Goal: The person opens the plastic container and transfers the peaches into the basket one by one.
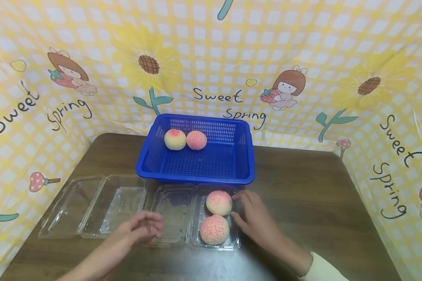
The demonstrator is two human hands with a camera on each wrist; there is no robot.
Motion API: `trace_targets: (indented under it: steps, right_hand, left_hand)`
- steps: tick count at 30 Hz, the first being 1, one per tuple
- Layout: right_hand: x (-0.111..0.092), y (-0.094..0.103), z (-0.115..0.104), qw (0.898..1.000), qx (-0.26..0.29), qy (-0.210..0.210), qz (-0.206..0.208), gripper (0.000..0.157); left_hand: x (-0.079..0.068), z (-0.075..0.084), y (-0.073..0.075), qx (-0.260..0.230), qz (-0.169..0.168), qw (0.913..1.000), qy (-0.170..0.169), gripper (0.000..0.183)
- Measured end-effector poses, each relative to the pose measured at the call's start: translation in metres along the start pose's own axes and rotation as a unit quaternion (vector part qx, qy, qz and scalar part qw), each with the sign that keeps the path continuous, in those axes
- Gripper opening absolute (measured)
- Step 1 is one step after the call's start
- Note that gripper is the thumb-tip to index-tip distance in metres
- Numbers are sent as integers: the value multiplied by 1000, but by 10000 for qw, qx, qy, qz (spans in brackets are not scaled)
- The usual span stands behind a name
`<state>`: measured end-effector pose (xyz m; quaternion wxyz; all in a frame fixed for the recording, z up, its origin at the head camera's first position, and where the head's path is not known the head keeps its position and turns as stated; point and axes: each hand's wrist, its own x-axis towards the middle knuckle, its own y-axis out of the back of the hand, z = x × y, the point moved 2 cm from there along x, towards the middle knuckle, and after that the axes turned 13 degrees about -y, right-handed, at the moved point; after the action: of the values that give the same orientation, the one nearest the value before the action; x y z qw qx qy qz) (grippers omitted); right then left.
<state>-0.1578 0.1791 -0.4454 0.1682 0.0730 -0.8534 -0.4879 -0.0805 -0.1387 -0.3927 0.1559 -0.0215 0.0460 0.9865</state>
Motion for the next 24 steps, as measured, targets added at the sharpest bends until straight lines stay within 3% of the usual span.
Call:
trace_targets:
  steps: [2,4,5,8,11,12,17,20,24]
  right_hand:
    - [5,-2,-4,9998,-163,44,-139,44]
    - [10,-5,-7,9993,-263,16,-280,44]
    - [13,-7,-8,9990,-306,37,-320,44]
    - [19,-12,-12,9984,-436,150,-336,44]
    - [25,-15,-15,9971,-562,264,-440,45]
    - [27,-16,-17,9965,-604,282,-509,46]
    - [33,-17,-24,9925,-840,244,-850,49]
    - [35,-17,-27,9907,-942,141,-971,49]
    - [36,-18,-31,9887,-972,-65,-1140,51]
  left_hand:
    - [9,13,12,1164,352,9918,-404,35]
    - [21,20,26,2233,589,9694,-837,35]
    - [27,21,34,2748,714,9530,-1056,37]
    - [49,18,55,4071,1026,8899,-1784,41]
    - [69,10,68,4686,1225,8457,-2240,42]
    - [74,7,71,4805,1199,8378,-2299,42]
    - [90,-3,70,5146,661,8238,-2284,40]
    - [97,-5,70,5353,455,8093,-2376,39]
    - [104,-5,72,5478,253,8006,-2415,36]
